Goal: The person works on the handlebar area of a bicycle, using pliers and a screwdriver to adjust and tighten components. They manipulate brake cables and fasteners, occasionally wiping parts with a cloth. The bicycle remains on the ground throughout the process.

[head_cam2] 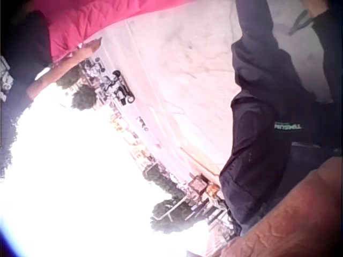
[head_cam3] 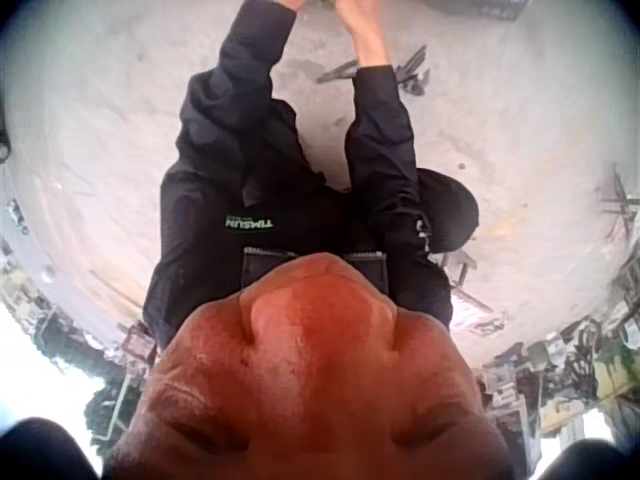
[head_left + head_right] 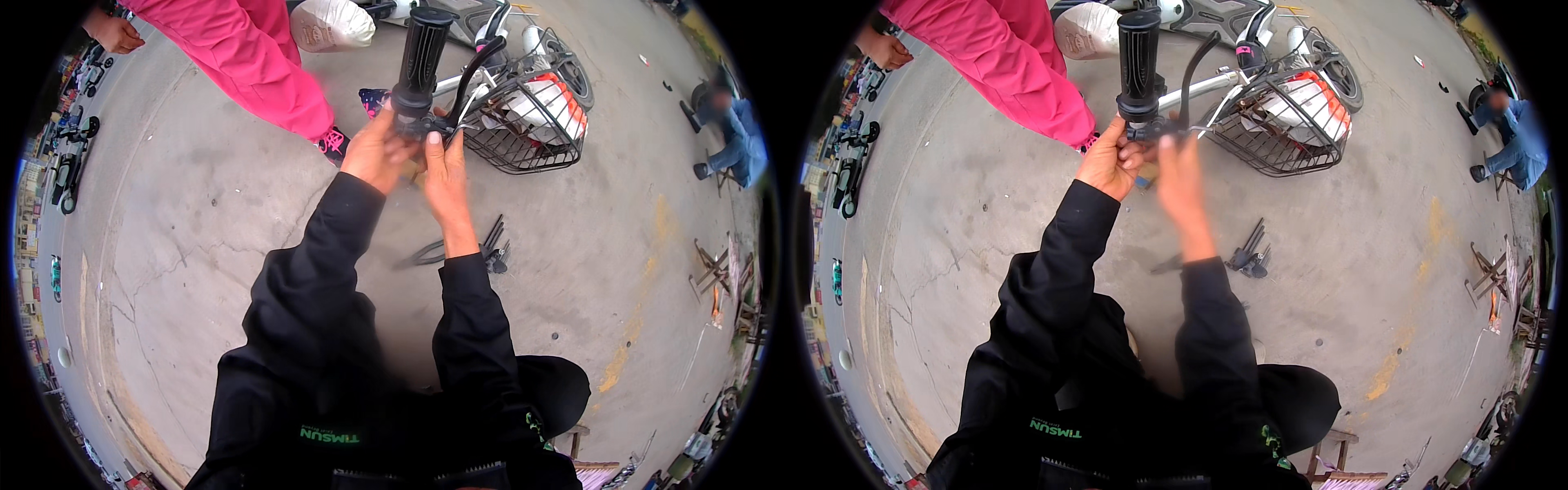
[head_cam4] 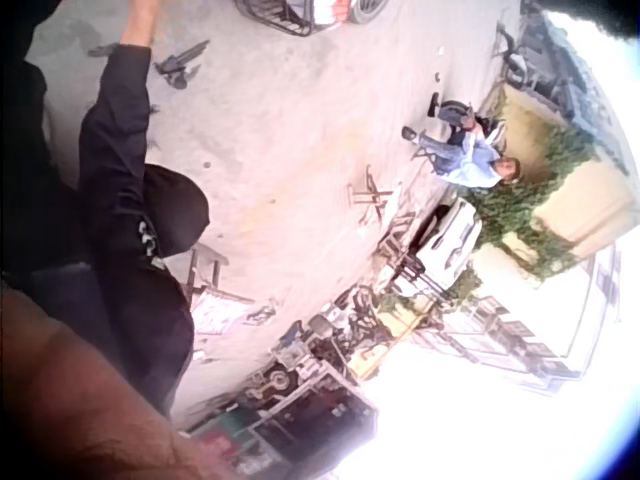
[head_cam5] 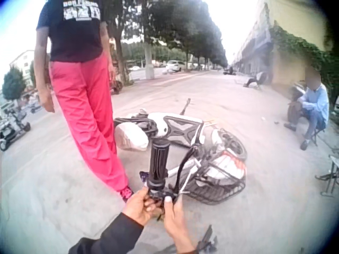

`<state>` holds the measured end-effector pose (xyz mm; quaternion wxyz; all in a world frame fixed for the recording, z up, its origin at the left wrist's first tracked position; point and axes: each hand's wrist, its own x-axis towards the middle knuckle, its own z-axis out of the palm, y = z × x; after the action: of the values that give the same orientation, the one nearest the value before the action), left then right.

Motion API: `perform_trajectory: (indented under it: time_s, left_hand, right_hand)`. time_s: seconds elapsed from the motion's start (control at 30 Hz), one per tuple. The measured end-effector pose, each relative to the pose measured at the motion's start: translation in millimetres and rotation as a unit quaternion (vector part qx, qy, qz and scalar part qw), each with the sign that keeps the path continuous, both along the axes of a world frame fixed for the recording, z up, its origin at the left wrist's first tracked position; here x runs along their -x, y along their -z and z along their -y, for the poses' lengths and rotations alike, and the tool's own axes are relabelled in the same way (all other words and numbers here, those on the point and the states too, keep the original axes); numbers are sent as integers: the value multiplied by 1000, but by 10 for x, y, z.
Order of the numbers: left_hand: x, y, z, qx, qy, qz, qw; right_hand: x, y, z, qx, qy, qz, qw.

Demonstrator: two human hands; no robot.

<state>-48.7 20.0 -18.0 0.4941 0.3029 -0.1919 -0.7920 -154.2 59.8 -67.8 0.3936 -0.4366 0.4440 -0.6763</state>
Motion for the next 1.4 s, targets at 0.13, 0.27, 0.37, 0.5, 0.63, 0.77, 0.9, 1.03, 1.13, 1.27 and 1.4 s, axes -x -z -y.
perform_trajectory:
  time_s: [0.13, 0.27, 0.37, 0.5, 0.63, 0.77, 0.9, 1.03, 1.13, 1.27, 1.4]
  left_hand:
    - [-7, -25, 40, -38, -47, -2, 998]
    - [-1, -30, 44, -31, -51, 6, 998]
    - [-59, 11, 38, -25, -45, -5, 999]
    - [-125, 119, 145, 3, -25, -19, 999]
    - [-148, 145, 140, 9, -15, -27, 999]
    - [-138, 236, 180, 19, -6, -69, 997]
    - [-128, 288, 256, -30, 3, -73, 997]
    - [-148, 255, 253, -16, 3, -54, 998]
    - [-148, 199, 273, -14, -14, -36, 999]
    - [-144, 180, 228, -23, -8, -51, 998]
    - [-148, 188, 172, 21, -18, -38, 999]
  right_hand:
    - [6, 36, 5, -16, 6, -11, 1000]
    - [-33, 74, 23, 11, 11, 21, 1000]
    - [-74, 67, 9, 21, 6, 35, 999]
    - [-2, 77, 16, 0, -4, 11, 1000]
    - [25, 50, 12, 23, -9, 5, 1000]
    - [17, 17, 20, 38, 0, 1, 999]
    - [75, 25, -11, 20, -6, -33, 999]
    - [104, -22, -10, -3, -21, -38, 999]
    - [61, -47, -4, 1, -23, -25, 999]
    - [45, 37, 34, -9, -15, -7, 1000]
    - [21, 28, 37, -29, -23, 17, 999]
